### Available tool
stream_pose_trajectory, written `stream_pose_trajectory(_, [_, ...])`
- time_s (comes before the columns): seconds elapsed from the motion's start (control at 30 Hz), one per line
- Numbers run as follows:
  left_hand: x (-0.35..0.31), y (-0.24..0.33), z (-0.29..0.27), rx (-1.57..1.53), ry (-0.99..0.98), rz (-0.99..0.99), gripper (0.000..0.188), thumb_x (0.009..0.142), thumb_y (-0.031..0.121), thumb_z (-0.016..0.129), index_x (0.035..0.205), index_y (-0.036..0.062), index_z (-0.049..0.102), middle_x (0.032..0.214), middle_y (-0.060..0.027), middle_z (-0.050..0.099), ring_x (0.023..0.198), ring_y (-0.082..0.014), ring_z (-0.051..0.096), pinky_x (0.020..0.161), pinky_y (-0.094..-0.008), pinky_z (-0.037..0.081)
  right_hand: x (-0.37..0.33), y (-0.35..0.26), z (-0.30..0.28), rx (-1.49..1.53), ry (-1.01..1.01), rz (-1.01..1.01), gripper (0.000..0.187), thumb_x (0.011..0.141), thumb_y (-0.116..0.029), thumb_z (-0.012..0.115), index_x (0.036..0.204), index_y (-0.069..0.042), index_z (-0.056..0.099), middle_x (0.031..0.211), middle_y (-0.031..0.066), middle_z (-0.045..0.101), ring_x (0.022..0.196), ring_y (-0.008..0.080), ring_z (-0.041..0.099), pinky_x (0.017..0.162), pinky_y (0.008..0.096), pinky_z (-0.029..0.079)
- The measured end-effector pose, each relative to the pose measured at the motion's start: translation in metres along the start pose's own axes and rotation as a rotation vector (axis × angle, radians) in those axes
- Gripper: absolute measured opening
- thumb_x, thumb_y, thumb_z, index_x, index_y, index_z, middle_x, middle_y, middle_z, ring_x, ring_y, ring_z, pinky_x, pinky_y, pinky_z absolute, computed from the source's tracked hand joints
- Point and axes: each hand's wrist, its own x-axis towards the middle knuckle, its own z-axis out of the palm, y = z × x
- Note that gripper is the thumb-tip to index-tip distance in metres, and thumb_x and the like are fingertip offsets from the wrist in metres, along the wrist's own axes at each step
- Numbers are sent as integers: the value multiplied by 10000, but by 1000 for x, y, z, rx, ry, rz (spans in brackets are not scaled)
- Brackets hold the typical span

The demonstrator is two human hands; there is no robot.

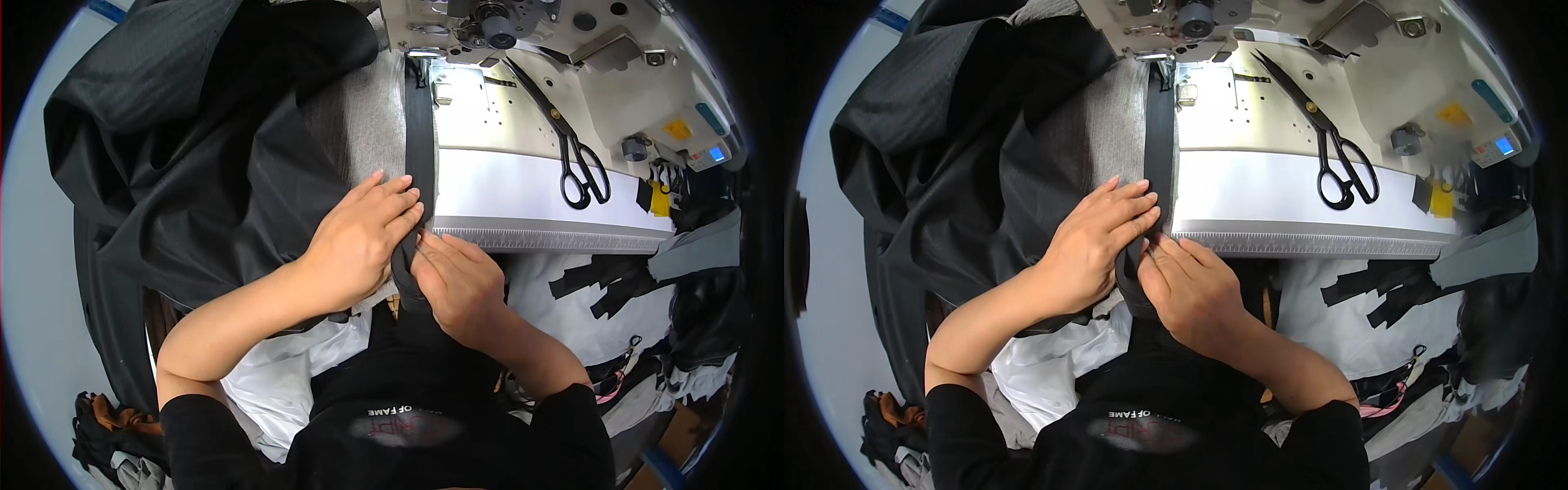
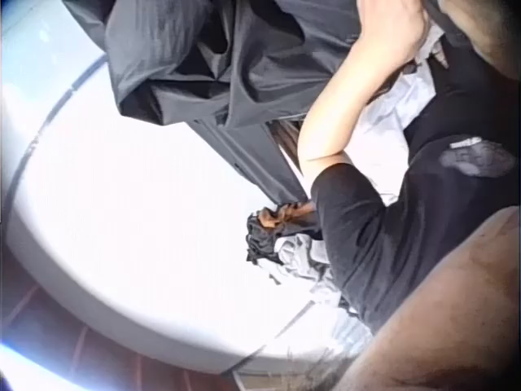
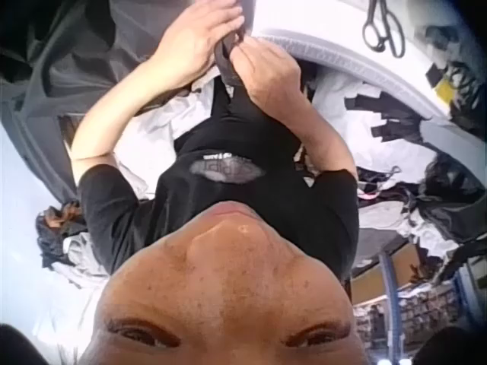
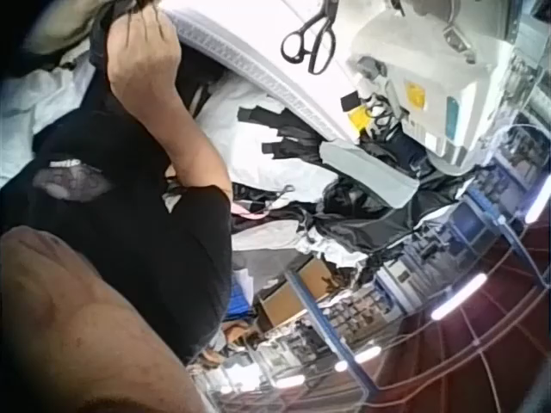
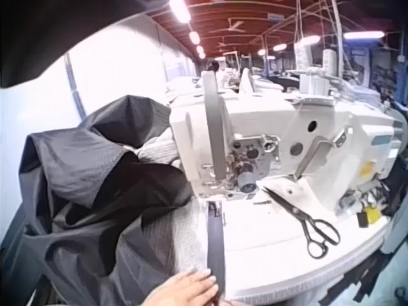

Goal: Sewing a black fabric piece using an industrial sewing machine.

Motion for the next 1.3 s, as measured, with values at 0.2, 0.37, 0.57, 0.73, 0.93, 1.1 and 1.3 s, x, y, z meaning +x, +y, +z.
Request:
stream_pose_trajectory(0.2, [16, -25, 1, -40, 21, 2, 237, 931, 82, 606, 1132, -8, 691, 1178, -120, 663, 1274, -285, 562, 1119, -502, 352, 17, 17, 10, -29, 99, 8, 185, 835, -62, 609, 993, 24, 653, 940, 147, 694, 991, 255, 699, 820, 341, 536])
stream_pose_trajectory(0.37, [34, -45, -5, -60, 2, -20, 264, 914, 50, 601, 1163, 32, 688, 1189, -94, 662, 1284, -259, 553, 1151, -487, 287, 33, 38, 18, -39, 126, 14, 167, 814, -56, 603, 968, -14, 652, 902, 134, 692, 870, 236, 695, 741, 324, 512])
stream_pose_trajectory(0.57, [59, -71, -2, -52, 9, -34, 265, 904, 71, 613, 1157, 42, 684, 1188, -76, 652, 1258, -245, 562, 1156, -475, 266, 52, 65, 25, -44, 160, 21, 58, 827, -31, 598, 881, -52, 599, 743, 83, 631, 671, 240, 622, 644, 340, 433])
stream_pose_trajectory(0.73, [78, -95, 6, -17, 234, 101, 185, 907, 146, 615, 1040, 44, 692, 1030, -83, 658, 1038, -268, 632, 1061, -466, 383, 74, 80, 23, -53, 105, 64, 62, 832, -31, 581, 873, -55, 620, 675, 72, 628, 636, 259, 616, 665, 359, 412])
stream_pose_trajectory(0.93, [77, -87, -16, -160, 317, -46, 179, 888, 74, 595, 1052, 22, 642, 918, -159, 623, 859, -379, 623, 751, -408, 501, 71, 80, 34, -65, 102, 34, 114, 823, -83, 604, 895, -16, 662, 1059, 166, 664, 945, 301, 632, 809, 401, 438])
stream_pose_trajectory(1.1, [42, -31, -42, -42, 433, 19, 230, 794, -42, 600, 1015, 15, 630, 879, -147, 606, 772, -354, 627, 675, -393, 509, 31, 24, -1, 227, -19, 82, 240, 842, -80, 650, 1064, 5, 683, 1311, 246, 558, 1287, 394, 506, 1086, 509, 363])
stream_pose_trajectory(1.3, [-15, 5, -45, -7, 435, 3, 337, 639, -74, 646, 972, -30, 607, 953, -173, 642, 787, -323, 658, 667, -354, 542, -21, 115, -73, -507, 126, 571, 307, 934, -17, 565, 1235, 7, 622, 1236, 173, 591, 1133, 347, 554, 1013, 418, 426])
